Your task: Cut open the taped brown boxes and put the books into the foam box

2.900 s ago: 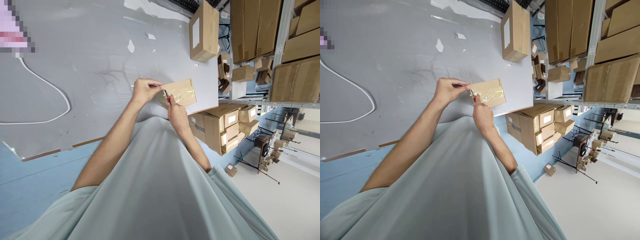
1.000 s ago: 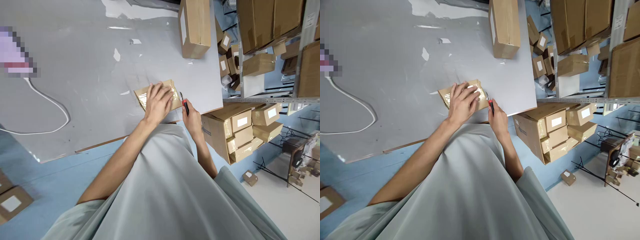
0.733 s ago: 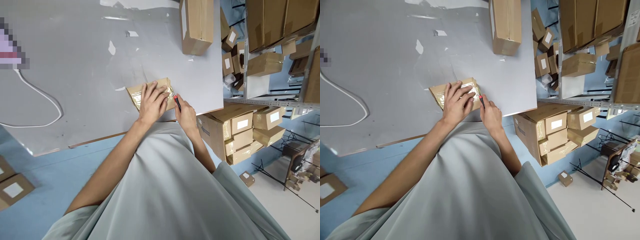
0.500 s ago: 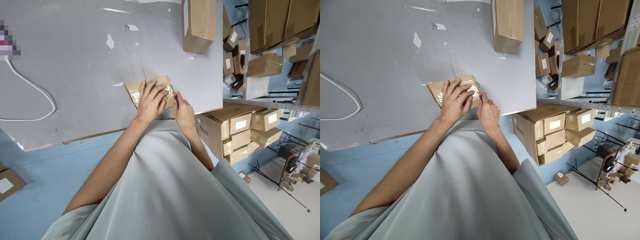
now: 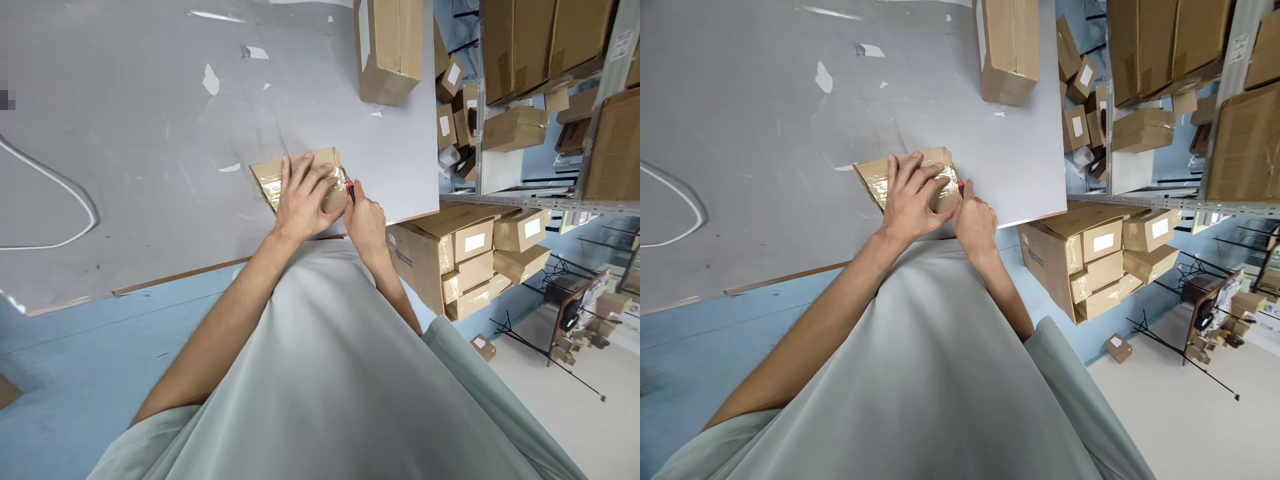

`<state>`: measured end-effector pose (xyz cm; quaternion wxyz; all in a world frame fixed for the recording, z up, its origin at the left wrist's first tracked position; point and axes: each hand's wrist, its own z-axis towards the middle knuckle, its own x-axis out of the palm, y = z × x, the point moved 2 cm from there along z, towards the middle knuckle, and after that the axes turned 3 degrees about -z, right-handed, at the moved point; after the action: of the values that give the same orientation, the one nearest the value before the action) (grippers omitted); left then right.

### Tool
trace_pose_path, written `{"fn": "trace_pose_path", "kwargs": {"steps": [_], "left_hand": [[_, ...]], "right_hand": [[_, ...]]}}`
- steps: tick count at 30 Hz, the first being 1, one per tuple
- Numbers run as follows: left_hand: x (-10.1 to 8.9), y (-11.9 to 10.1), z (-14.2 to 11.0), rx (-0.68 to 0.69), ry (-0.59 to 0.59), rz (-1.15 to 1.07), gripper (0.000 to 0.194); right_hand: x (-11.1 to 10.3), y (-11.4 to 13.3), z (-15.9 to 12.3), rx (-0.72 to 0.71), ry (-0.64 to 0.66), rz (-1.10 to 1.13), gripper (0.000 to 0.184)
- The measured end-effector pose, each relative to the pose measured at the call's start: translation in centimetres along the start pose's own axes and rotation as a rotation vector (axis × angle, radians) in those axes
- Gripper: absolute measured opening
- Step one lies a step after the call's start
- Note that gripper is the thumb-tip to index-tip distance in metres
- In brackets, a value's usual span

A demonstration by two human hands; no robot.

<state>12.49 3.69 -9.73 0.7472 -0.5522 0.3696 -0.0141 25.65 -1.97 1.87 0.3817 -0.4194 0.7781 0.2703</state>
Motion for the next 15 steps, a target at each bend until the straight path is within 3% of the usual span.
{"fn": "trace_pose_path", "kwargs": {"steps": [15], "left_hand": [[-0.32,-0.98,0.23,0.007,0.002,-0.053,0.056]], "right_hand": [[0.71,0.74,-0.31,0.108,-0.002,0.021,0.061]]}}
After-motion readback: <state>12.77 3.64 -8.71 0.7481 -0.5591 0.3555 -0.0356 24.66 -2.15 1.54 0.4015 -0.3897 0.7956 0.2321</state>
